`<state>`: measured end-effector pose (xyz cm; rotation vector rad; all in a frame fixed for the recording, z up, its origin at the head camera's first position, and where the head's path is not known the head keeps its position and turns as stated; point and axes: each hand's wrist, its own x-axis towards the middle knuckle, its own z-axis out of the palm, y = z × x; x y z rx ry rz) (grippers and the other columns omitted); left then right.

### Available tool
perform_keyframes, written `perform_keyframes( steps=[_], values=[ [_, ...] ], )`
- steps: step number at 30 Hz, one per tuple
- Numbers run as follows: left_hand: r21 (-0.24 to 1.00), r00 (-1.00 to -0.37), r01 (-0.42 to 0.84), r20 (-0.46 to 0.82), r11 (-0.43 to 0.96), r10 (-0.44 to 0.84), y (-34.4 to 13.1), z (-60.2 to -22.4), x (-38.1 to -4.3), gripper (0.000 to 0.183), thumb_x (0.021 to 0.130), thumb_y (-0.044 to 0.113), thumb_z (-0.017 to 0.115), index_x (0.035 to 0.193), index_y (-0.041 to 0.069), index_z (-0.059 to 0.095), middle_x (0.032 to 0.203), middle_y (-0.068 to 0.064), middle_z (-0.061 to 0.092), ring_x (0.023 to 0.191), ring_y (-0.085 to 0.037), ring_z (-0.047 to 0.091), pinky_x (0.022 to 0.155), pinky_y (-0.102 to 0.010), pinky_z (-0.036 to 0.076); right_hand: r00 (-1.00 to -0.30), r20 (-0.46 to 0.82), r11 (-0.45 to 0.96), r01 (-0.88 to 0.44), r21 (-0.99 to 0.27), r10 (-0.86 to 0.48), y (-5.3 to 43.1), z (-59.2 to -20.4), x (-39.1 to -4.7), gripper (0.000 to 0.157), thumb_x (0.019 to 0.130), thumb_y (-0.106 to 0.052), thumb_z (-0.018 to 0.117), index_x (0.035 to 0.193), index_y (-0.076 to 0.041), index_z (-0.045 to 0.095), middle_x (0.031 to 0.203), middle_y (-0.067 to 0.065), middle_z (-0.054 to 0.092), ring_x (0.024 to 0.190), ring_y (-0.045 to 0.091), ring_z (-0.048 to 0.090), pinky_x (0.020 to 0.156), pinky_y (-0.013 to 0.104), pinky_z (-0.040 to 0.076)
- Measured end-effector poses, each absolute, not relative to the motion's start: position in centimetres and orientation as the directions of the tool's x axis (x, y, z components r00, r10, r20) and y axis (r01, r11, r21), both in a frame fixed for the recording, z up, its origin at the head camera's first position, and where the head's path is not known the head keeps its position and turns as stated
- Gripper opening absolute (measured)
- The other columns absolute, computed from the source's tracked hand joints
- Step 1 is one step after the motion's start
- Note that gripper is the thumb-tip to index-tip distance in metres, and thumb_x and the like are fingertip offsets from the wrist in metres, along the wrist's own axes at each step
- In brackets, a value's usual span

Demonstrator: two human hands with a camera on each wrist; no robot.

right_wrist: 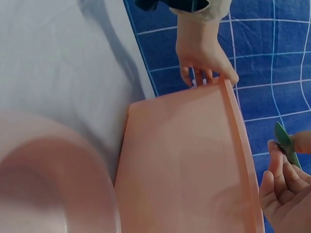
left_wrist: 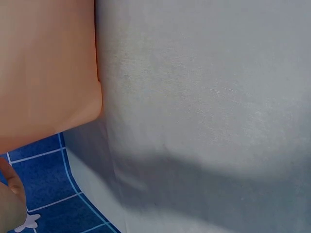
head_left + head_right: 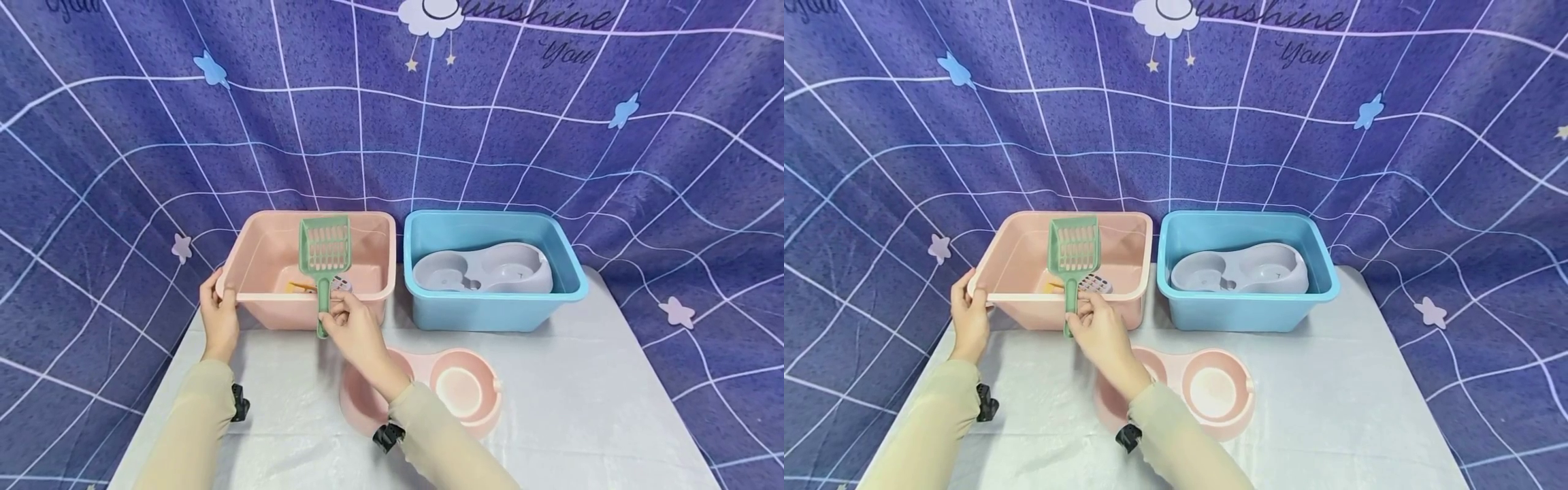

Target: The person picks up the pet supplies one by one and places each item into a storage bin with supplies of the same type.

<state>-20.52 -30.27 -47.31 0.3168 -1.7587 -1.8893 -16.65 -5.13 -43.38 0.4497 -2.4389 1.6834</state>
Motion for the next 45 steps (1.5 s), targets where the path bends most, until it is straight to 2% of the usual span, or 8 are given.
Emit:
perform_keyframes(
  steps=[10, 18, 23, 29, 33, 40, 45],
  values=[
    [0.978, -0.826, 0.209, 0.173, -0.007, -0.537, -30.2, -47.1, -20.3, 0.043, 0.095, 0.009, 0.046, 0.136, 0.004, 0.037, 0.129, -0.018, 0.046, 0.106, -0.019, 0.047, 0.070, -0.014, 0.041, -0.926, 0.343, 0.379, -0.378, -0.845, -0.158, -4.7, -42.4, -18.6, 0.031, 0.083, -0.016, 0.068, 0.112, -0.007, 0.062, 0.075, -0.007, 0.064, 0.062, 0.005, 0.054, 0.055, 0.017, 0.044],
    [0.974, -0.827, 0.223, 0.164, -0.045, -0.538, -30.2, -47.0, -20.4, 0.043, 0.095, 0.007, 0.046, 0.136, 0.002, 0.036, 0.129, -0.017, 0.046, 0.108, -0.020, 0.046, 0.071, -0.013, 0.042, -0.927, 0.329, 0.433, -0.375, -0.820, -0.180, -4.4, -41.6, -20.1, 0.028, 0.086, -0.021, 0.066, 0.112, -0.012, 0.063, 0.073, -0.010, 0.062, 0.061, 0.004, 0.051, 0.054, 0.019, 0.042],
    [0.975, -0.821, 0.220, 0.169, -0.029, -0.546, -30.6, -48.0, -20.9, 0.043, 0.095, 0.009, 0.046, 0.136, 0.003, 0.037, 0.130, -0.016, 0.047, 0.107, -0.019, 0.047, 0.070, -0.015, 0.041, -0.932, 0.294, 0.399, -0.357, -0.844, -0.212, -4.5, -41.4, -21.1, 0.027, 0.086, -0.018, 0.066, 0.112, -0.010, 0.063, 0.073, -0.010, 0.063, 0.061, 0.005, 0.053, 0.055, 0.019, 0.043],
    [0.968, -0.813, 0.249, 0.219, 0.018, -0.539, -30.9, -49.2, -21.4, 0.040, 0.094, 0.015, 0.049, 0.134, 0.011, 0.042, 0.125, -0.009, 0.052, 0.103, -0.015, 0.049, 0.072, -0.018, 0.041, -0.932, 0.297, 0.409, -0.359, -0.839, -0.210, -4.3, -41.1, -22.5, 0.028, 0.085, -0.015, 0.067, 0.111, -0.007, 0.064, 0.075, -0.008, 0.065, 0.064, 0.005, 0.057, 0.057, 0.017, 0.047],
    [0.956, -0.809, 0.293, 0.259, 0.019, -0.527, -31.0, -49.3, -21.1, 0.039, 0.093, 0.014, 0.050, 0.131, 0.012, 0.044, 0.120, -0.006, 0.054, 0.100, -0.014, 0.051, 0.070, -0.015, 0.042, -0.925, 0.292, 0.411, -0.372, -0.832, -0.244, -4.4, -41.2, -23.1, 0.027, 0.085, -0.014, 0.066, 0.111, -0.007, 0.064, 0.075, -0.006, 0.066, 0.063, 0.004, 0.058, 0.056, 0.017, 0.047],
    [0.975, -0.814, 0.221, 0.173, -0.021, -0.555, -31.3, -49.4, -21.5, 0.042, 0.093, 0.007, 0.046, 0.134, 0.009, 0.041, 0.126, -0.011, 0.051, 0.107, -0.022, 0.048, 0.070, -0.015, 0.042, -0.937, 0.246, 0.521, -0.343, -0.781, -0.249, -4.4, -41.3, -24.3, 0.028, 0.085, -0.018, 0.067, 0.111, -0.009, 0.066, 0.076, -0.008, 0.067, 0.065, 0.002, 0.058, 0.061, 0.016, 0.045],
    [0.976, -0.811, 0.216, 0.156, -0.040, -0.564, -31.1, -48.9, -21.3, 0.042, 0.093, 0.006, 0.046, 0.134, 0.008, 0.041, 0.125, -0.013, 0.051, 0.104, -0.020, 0.048, 0.068, -0.016, 0.042, -0.942, 0.197, 0.558, -0.320, -0.765, -0.271, -4.3, -40.8, -24.9, 0.031, 0.086, -0.021, 0.066, 0.114, -0.007, 0.065, 0.076, -0.007, 0.066, 0.066, 0.005, 0.058, 0.063, 0.019, 0.045]
  ],
)
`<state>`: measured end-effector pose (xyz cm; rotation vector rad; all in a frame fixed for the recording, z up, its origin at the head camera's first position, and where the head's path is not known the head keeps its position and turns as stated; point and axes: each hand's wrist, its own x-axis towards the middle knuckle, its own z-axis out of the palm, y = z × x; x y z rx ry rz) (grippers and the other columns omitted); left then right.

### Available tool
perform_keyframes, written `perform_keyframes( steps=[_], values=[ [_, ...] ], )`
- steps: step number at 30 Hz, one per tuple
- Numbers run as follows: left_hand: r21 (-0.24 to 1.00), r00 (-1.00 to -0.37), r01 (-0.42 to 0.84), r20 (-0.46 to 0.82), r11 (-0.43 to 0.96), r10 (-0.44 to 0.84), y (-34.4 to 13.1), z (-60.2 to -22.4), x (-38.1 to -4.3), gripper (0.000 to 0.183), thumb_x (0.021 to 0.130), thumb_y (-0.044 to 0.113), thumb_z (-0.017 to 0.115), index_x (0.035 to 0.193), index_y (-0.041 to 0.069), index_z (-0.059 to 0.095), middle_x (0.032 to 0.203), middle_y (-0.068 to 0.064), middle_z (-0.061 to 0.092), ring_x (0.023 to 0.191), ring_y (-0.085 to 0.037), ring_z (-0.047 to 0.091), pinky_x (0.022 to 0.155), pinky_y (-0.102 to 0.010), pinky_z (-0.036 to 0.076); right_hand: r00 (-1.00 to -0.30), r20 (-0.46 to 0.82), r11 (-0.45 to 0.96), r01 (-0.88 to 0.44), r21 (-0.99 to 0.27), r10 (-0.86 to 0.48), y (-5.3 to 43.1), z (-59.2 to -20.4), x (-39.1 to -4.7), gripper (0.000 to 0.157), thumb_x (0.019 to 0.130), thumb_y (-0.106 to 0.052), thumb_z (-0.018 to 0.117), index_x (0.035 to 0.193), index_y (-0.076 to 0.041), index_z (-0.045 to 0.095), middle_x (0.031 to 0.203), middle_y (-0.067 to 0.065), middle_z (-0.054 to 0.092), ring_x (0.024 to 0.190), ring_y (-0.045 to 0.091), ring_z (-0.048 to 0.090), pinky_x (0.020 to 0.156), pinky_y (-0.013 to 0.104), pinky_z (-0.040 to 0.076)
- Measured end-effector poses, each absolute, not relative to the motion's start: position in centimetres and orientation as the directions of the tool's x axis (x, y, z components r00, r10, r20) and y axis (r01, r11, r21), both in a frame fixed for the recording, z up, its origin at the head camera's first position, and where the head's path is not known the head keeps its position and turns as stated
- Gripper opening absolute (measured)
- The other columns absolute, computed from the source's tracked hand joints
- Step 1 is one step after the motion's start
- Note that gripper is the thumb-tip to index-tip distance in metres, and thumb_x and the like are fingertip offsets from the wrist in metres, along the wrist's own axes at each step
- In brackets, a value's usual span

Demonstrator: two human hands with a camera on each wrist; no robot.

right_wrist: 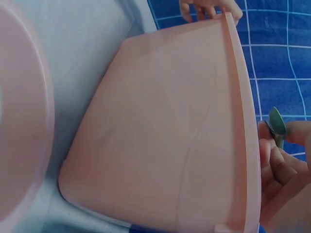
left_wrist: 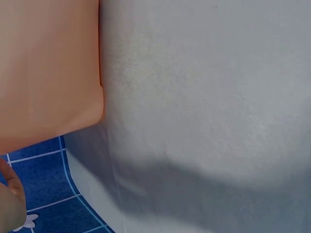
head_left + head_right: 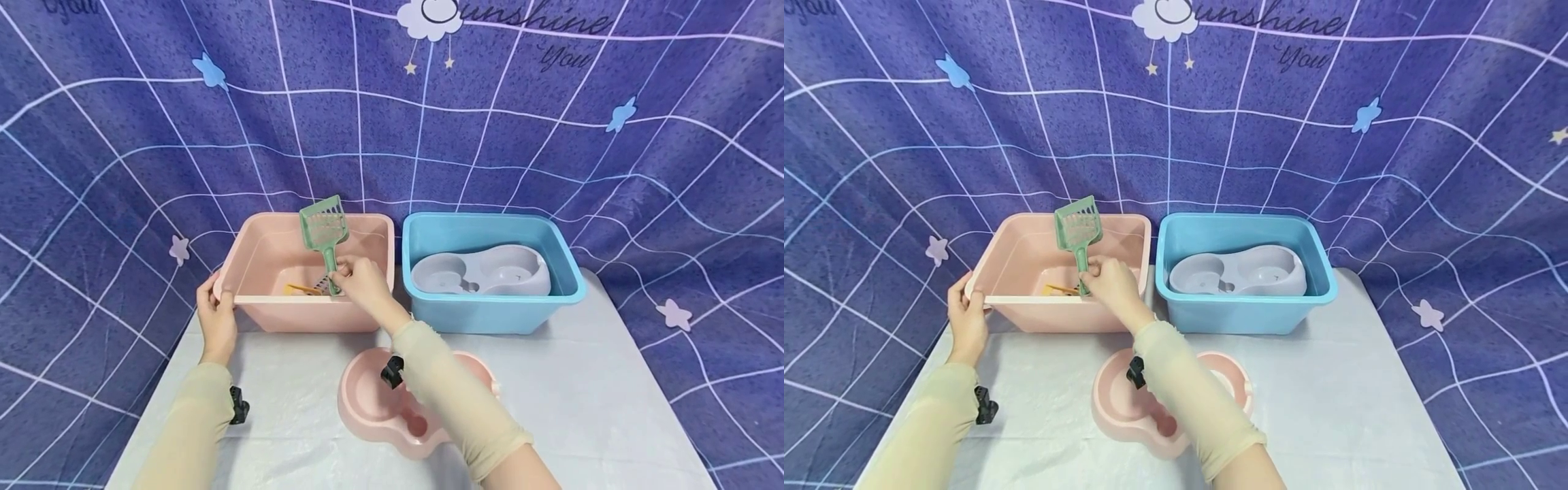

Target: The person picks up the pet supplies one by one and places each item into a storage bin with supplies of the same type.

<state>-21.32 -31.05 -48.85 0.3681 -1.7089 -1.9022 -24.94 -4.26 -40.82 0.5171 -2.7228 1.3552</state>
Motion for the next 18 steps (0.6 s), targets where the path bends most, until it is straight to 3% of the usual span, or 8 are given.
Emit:
perform_keyframes(
  steps=[6, 13, 18],
  values=[
    [0.981, -0.813, 0.190, 0.136, -0.036, -0.566, -30.9, -48.5, -21.0, 0.041, 0.093, 0.006, 0.045, 0.133, 0.008, 0.041, 0.123, -0.010, 0.051, 0.106, -0.020, 0.048, 0.068, -0.015, 0.042, -0.940, 0.145, 0.561, -0.303, -0.771, -0.308, -3.8, -41.0, -25.4, 0.026, 0.088, -0.020, 0.063, 0.110, -0.006, 0.066, 0.074, -0.006, 0.064, 0.060, 0.005, 0.055, 0.058, 0.019, 0.044],
    [0.980, -0.813, 0.196, 0.139, -0.040, -0.566, -30.9, -48.8, -21.2, 0.041, 0.094, 0.009, 0.047, 0.134, 0.010, 0.041, 0.124, -0.007, 0.051, 0.106, -0.018, 0.048, 0.069, -0.015, 0.042, -0.932, 0.152, 0.589, -0.329, -0.738, -0.330, -3.2, -41.7, -25.7, 0.019, 0.089, -0.013, 0.060, 0.104, -0.007, 0.068, 0.061, -0.005, 0.053, 0.050, 0.006, 0.043, 0.049, 0.019, 0.035],
    [0.980, -0.816, 0.196, 0.160, -0.007, -0.556, -31.2, -49.4, -21.5, 0.040, 0.095, 0.014, 0.048, 0.135, 0.013, 0.040, 0.127, -0.007, 0.049, 0.106, -0.015, 0.048, 0.071, -0.013, 0.042, -0.930, 0.155, 0.631, -0.342, -0.696, -0.334, -3.1, -41.9, -25.6, 0.019, 0.090, -0.016, 0.059, 0.105, -0.011, 0.069, 0.067, -0.005, 0.061, 0.049, 0.006, 0.046, 0.048, 0.020, 0.036]
  ],
)
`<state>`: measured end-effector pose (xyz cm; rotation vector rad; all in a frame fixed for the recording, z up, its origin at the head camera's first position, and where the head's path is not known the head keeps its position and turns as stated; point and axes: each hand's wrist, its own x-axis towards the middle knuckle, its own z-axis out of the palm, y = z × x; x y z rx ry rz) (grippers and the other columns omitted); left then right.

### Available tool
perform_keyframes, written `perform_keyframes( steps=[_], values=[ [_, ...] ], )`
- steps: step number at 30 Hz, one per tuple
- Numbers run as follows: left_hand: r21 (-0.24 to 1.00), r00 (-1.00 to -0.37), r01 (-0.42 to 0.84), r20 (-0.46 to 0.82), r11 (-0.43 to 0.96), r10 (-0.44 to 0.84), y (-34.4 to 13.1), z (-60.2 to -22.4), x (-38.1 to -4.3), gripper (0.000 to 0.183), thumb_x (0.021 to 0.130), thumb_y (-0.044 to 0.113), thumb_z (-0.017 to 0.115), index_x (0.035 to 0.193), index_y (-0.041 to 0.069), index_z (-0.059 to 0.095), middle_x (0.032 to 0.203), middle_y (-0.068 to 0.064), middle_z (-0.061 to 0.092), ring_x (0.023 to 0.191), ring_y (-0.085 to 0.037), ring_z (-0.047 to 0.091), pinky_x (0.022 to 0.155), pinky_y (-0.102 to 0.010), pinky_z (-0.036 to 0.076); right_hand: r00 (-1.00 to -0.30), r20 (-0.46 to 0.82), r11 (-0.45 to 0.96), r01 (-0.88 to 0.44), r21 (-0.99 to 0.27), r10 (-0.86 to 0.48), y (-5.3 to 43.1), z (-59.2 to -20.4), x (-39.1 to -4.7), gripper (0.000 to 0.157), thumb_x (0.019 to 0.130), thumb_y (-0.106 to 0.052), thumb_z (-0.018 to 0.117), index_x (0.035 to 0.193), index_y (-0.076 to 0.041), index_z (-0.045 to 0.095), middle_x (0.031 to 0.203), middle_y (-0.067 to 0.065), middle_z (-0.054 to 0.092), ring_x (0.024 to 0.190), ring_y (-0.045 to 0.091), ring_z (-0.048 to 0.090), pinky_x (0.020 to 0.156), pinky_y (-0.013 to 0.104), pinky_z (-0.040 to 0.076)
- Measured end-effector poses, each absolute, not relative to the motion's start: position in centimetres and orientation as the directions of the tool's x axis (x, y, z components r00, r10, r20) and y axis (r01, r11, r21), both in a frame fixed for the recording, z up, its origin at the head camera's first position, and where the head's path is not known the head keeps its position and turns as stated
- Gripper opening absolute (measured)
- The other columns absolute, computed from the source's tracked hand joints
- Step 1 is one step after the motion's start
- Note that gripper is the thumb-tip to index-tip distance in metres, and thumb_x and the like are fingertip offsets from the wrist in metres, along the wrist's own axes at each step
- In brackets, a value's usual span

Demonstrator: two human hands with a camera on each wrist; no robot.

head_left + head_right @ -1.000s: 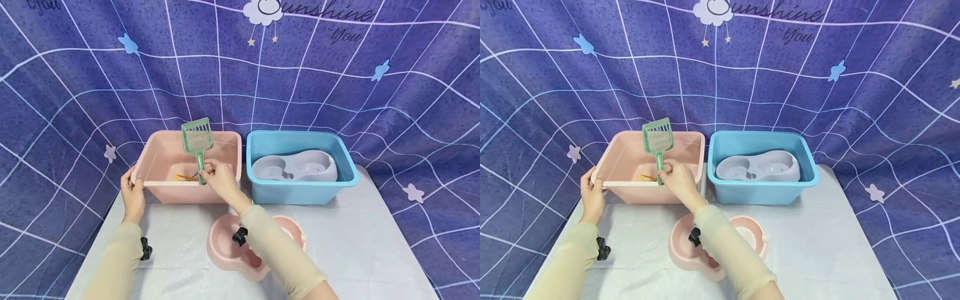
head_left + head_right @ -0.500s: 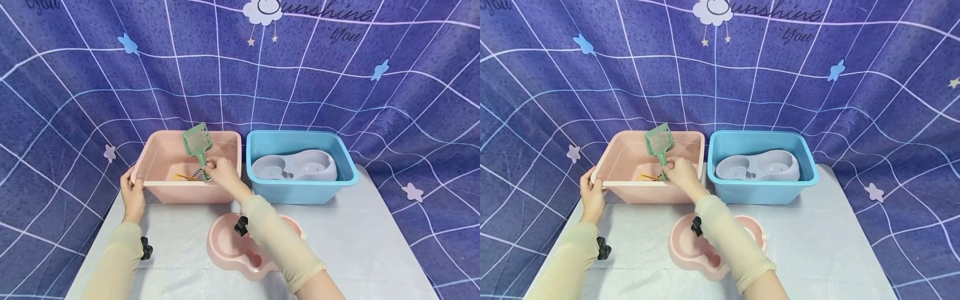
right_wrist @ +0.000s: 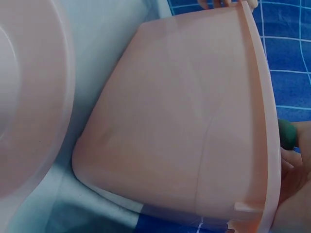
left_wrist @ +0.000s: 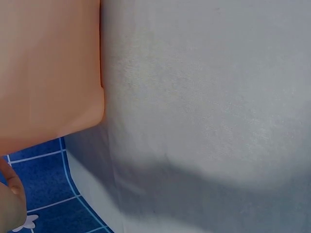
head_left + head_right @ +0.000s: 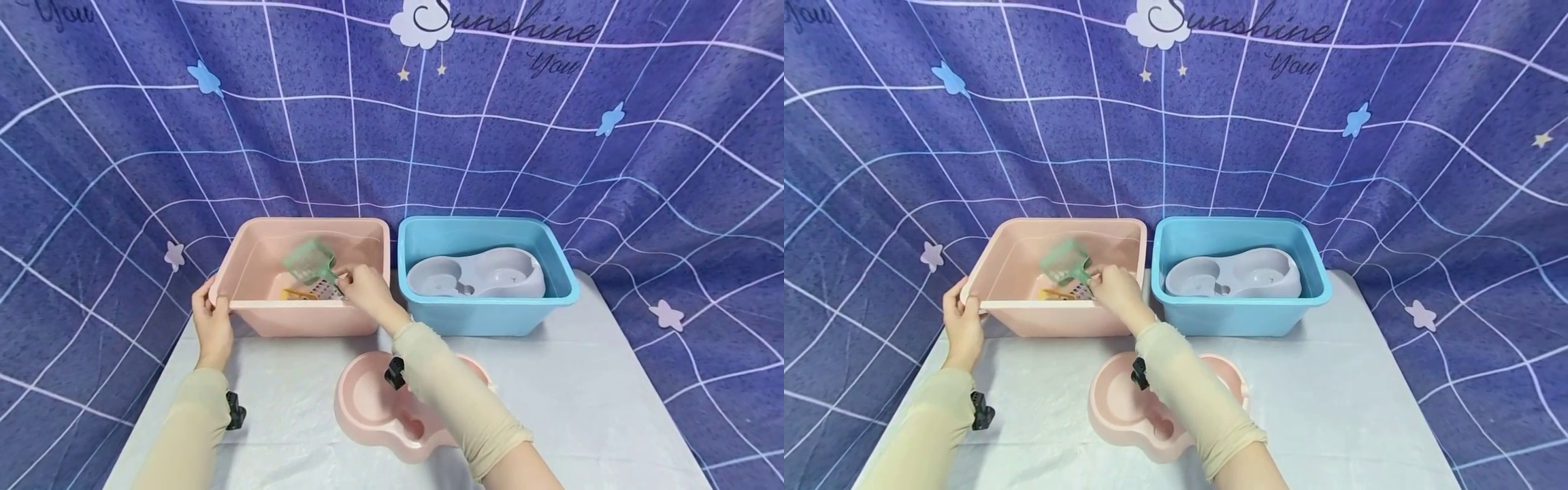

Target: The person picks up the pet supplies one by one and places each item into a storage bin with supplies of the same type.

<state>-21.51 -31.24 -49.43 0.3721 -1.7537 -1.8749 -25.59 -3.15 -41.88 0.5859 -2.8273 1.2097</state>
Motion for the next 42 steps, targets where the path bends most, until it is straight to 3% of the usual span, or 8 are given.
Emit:
perform_keyframes(
  steps=[6, 13, 18, 25, 30, 42],
  values=[
    [0.978, -0.824, 0.205, 0.192, 0.035, -0.534, -31.1, -49.6, -21.2, 0.039, 0.096, 0.020, 0.048, 0.134, 0.018, 0.040, 0.128, -0.005, 0.048, 0.105, -0.012, 0.048, 0.072, -0.015, 0.041, -0.935, 0.147, 0.673, -0.335, -0.659, -0.322, -3.2, -42.1, -25.3, 0.016, 0.090, -0.023, 0.061, 0.101, -0.020, 0.071, 0.094, -0.007, 0.069, 0.062, 0.006, 0.054, 0.057, 0.022, 0.042],
    [0.988, -0.826, 0.155, 0.132, 0.004, -0.548, -30.8, -48.9, -21.0, 0.041, 0.096, 0.015, 0.044, 0.137, 0.012, 0.037, 0.128, -0.006, 0.048, 0.104, -0.015, 0.048, 0.071, -0.017, 0.041, -0.931, 0.175, 0.671, -0.354, -0.652, -0.320, -3.0, -42.4, -25.1, 0.021, 0.092, -0.025, 0.058, 0.107, -0.017, 0.070, 0.085, -0.008, 0.068, 0.061, 0.005, 0.055, 0.058, 0.023, 0.043],
    [0.990, -0.830, 0.138, 0.124, 0.015, -0.544, -30.4, -48.1, -20.5, 0.042, 0.096, 0.013, 0.043, 0.138, 0.009, 0.036, 0.128, -0.008, 0.047, 0.102, -0.014, 0.048, 0.069, -0.015, 0.041, -0.929, 0.202, 0.688, -0.365, -0.627, -0.310, -2.9, -42.7, -24.9, 0.024, 0.092, -0.025, 0.055, 0.109, -0.017, 0.069, 0.095, -0.006, 0.070, 0.074, 0.005, 0.062, 0.068, 0.023, 0.047],
    [0.993, -0.824, 0.115, 0.096, 0.001, -0.558, -30.7, -49.3, -21.1, 0.039, 0.097, 0.017, 0.044, 0.136, 0.019, 0.039, 0.131, -0.005, 0.047, 0.108, -0.014, 0.046, 0.071, -0.015, 0.041, -0.922, 0.239, 0.661, -0.385, -0.644, -0.304, -2.7, -42.8, -24.6, 0.023, 0.092, -0.019, 0.055, 0.110, -0.015, 0.068, 0.097, -0.004, 0.069, 0.077, 0.004, 0.061, 0.074, 0.022, 0.047],
    [0.993, -0.827, 0.122, 0.101, -0.001, -0.554, -30.5, -48.9, -20.9, 0.040, 0.097, 0.016, 0.044, 0.136, 0.017, 0.038, 0.131, -0.007, 0.047, 0.108, -0.017, 0.046, 0.071, -0.015, 0.042, -0.913, 0.280, 0.617, -0.407, -0.674, -0.296, -2.3, -42.4, -24.4, 0.022, 0.092, -0.015, 0.054, 0.111, -0.013, 0.066, 0.099, -0.003, 0.067, 0.084, 0.006, 0.059, 0.079, 0.021, 0.046],
    [0.990, -0.819, 0.139, 0.101, -0.024, -0.565, -30.0, -47.2, -20.2, 0.041, 0.095, 0.011, 0.043, 0.135, 0.011, 0.038, 0.129, -0.012, 0.047, 0.104, -0.019, 0.047, 0.068, -0.016, 0.042, -0.884, 0.358, 0.623, -0.467, -0.628, -0.302, -1.4, -41.2, -23.0, 0.023, 0.094, -0.022, 0.053, 0.112, -0.018, 0.066, 0.100, -0.007, 0.066, 0.080, 0.006, 0.058, 0.072, 0.022, 0.046]
  ],
)
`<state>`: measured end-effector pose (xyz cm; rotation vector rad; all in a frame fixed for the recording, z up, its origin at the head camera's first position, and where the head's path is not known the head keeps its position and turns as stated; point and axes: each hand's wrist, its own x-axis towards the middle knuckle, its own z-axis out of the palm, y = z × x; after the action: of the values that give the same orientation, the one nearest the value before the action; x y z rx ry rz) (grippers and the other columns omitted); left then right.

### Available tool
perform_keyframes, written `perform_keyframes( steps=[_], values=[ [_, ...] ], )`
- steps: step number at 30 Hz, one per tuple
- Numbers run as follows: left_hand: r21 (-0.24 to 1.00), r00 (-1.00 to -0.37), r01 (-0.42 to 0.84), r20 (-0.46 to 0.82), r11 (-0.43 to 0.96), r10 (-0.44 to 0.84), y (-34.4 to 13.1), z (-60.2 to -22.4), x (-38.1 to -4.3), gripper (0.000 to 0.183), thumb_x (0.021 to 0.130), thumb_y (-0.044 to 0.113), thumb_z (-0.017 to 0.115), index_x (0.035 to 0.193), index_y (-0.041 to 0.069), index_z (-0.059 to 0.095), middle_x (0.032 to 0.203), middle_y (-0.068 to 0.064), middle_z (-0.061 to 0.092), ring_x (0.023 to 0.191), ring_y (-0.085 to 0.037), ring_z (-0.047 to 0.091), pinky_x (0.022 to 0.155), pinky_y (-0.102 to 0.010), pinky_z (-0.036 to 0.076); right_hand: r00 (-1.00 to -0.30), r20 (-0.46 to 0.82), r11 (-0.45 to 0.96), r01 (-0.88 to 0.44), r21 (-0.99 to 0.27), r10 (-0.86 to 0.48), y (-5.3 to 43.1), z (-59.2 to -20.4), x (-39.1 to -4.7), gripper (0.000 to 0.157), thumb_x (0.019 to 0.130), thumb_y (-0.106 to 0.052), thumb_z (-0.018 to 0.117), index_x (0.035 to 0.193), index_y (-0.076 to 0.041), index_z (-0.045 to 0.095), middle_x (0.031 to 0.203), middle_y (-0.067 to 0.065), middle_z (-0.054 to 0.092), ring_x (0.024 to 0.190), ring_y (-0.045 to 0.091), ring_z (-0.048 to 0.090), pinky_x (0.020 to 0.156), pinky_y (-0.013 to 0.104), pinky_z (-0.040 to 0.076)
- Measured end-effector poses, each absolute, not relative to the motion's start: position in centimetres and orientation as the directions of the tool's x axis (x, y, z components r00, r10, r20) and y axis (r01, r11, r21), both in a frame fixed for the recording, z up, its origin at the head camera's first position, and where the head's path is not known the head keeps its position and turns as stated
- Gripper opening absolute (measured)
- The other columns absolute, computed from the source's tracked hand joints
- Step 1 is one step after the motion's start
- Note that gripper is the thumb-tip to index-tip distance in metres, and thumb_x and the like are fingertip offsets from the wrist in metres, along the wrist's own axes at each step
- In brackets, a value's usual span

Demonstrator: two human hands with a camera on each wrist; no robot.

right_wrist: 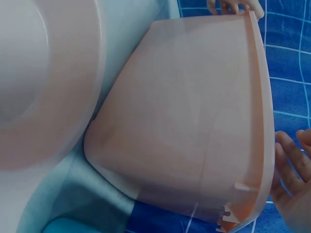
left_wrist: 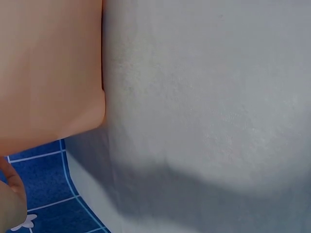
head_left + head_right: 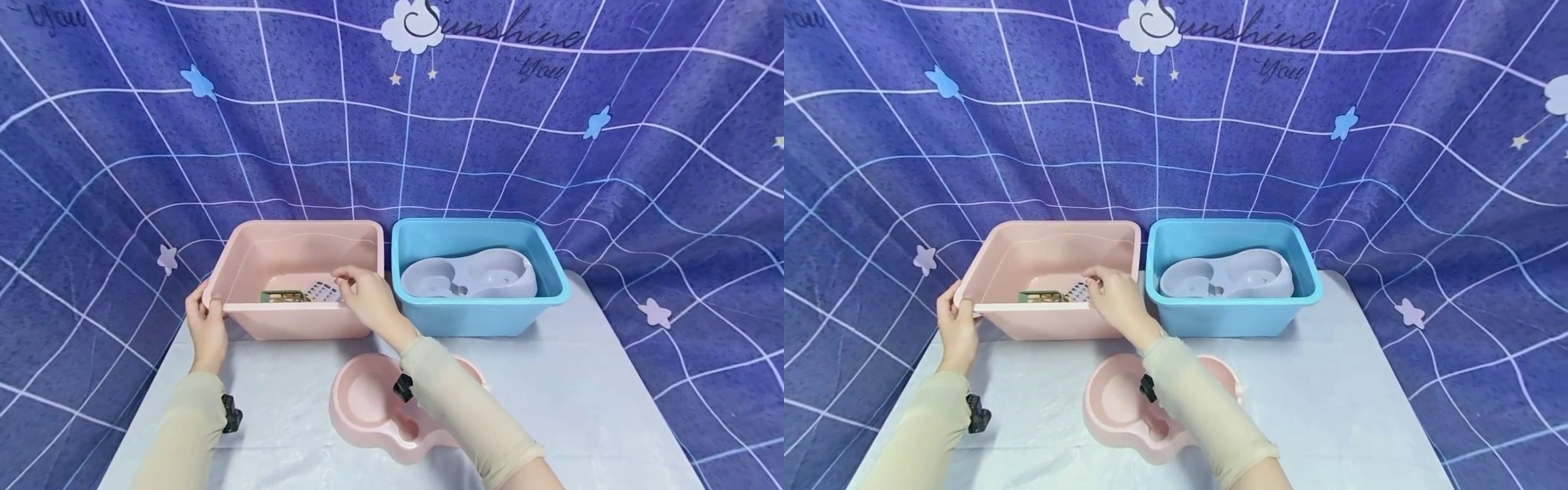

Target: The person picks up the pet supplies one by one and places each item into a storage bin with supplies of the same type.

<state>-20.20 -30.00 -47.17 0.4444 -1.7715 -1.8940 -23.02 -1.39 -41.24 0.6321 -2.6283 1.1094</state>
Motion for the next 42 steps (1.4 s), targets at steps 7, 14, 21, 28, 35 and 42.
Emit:
perform_keyframes(
  steps=[7, 14, 21, 28, 35, 42],
  values=[
    [0.991, -0.817, 0.134, 0.093, -0.030, -0.569, -30.3, -47.4, -20.0, 0.041, 0.096, 0.011, 0.042, 0.136, 0.010, 0.038, 0.133, -0.015, 0.044, 0.109, -0.021, 0.046, 0.071, -0.016, 0.042, -0.865, 0.424, 0.582, -0.496, -0.644, -0.268, -0.9, -41.2, -21.5, 0.022, 0.094, -0.026, 0.053, 0.110, -0.023, 0.066, 0.095, -0.010, 0.063, 0.080, 0.007, 0.057, 0.068, 0.020, 0.043],
    [0.990, -0.811, 0.135, 0.082, -0.049, -0.580, -30.1, -47.8, -20.1, 0.040, 0.095, 0.010, 0.043, 0.135, 0.011, 0.039, 0.131, -0.014, 0.046, 0.108, -0.019, 0.047, 0.073, -0.016, 0.041, -0.861, 0.454, 0.487, -0.504, -0.713, -0.227, 0.6, -41.6, -20.0, 0.020, 0.093, -0.023, 0.055, 0.109, -0.022, 0.067, 0.099, -0.011, 0.063, 0.080, 0.003, 0.054, 0.071, 0.028, 0.049],
    [0.992, -0.822, 0.119, 0.071, -0.048, -0.565, -30.1, -47.6, -20.2, 0.038, 0.097, 0.014, 0.042, 0.135, 0.014, 0.038, 0.134, -0.011, 0.044, 0.115, -0.021, 0.044, 0.074, -0.013, 0.041, -0.845, 0.500, 0.461, -0.525, -0.715, -0.188, 2.2, -41.7, -19.3, 0.017, 0.093, -0.022, 0.057, 0.106, -0.021, 0.067, 0.098, -0.011, 0.064, 0.076, 0.003, 0.055, 0.066, 0.020, 0.046],
    [0.987, -0.809, 0.157, 0.108, -0.035, -0.578, -30.1, -47.3, -20.3, 0.039, 0.095, 0.010, 0.043, 0.134, 0.009, 0.039, 0.126, -0.010, 0.049, 0.107, -0.019, 0.048, 0.071, -0.015, 0.041, -0.843, 0.523, 0.437, -0.521, -0.733, -0.126, 3.8, -41.8, -18.8, 0.017, 0.093, -0.026, 0.056, 0.106, -0.022, 0.067, 0.091, -0.011, 0.066, 0.076, 0.004, 0.056, 0.067, 0.026, 0.048],
    [0.986, -0.820, 0.158, 0.107, -0.043, -0.562, -29.7, -47.3, -20.4, 0.039, 0.095, 0.010, 0.042, 0.135, 0.010, 0.038, 0.130, -0.014, 0.047, 0.108, -0.019, 0.048, 0.071, -0.014, 0.042, -0.826, 0.561, 0.418, -0.529, -0.738, -0.054, 6.5, -42.0, -19.0, 0.018, 0.094, -0.025, 0.054, 0.105, -0.018, 0.067, 0.089, -0.008, 0.068, 0.080, 0.006, 0.059, 0.073, 0.025, 0.046],
    [0.984, -0.808, 0.172, 0.117, -0.042, -0.578, -30.0, -47.4, -20.5, 0.039, 0.095, 0.010, 0.043, 0.133, 0.010, 0.040, 0.125, -0.010, 0.050, 0.100, -0.016, 0.050, 0.070, -0.017, 0.042, -0.770, 0.637, 0.407, -0.588, -0.699, -0.017, 8.5, -42.2, -19.3, 0.016, 0.092, -0.013, 0.057, 0.103, -0.012, 0.068, 0.086, -0.002, 0.069, 0.080, 0.012, 0.062, 0.070, 0.034, 0.048]
  ],
)
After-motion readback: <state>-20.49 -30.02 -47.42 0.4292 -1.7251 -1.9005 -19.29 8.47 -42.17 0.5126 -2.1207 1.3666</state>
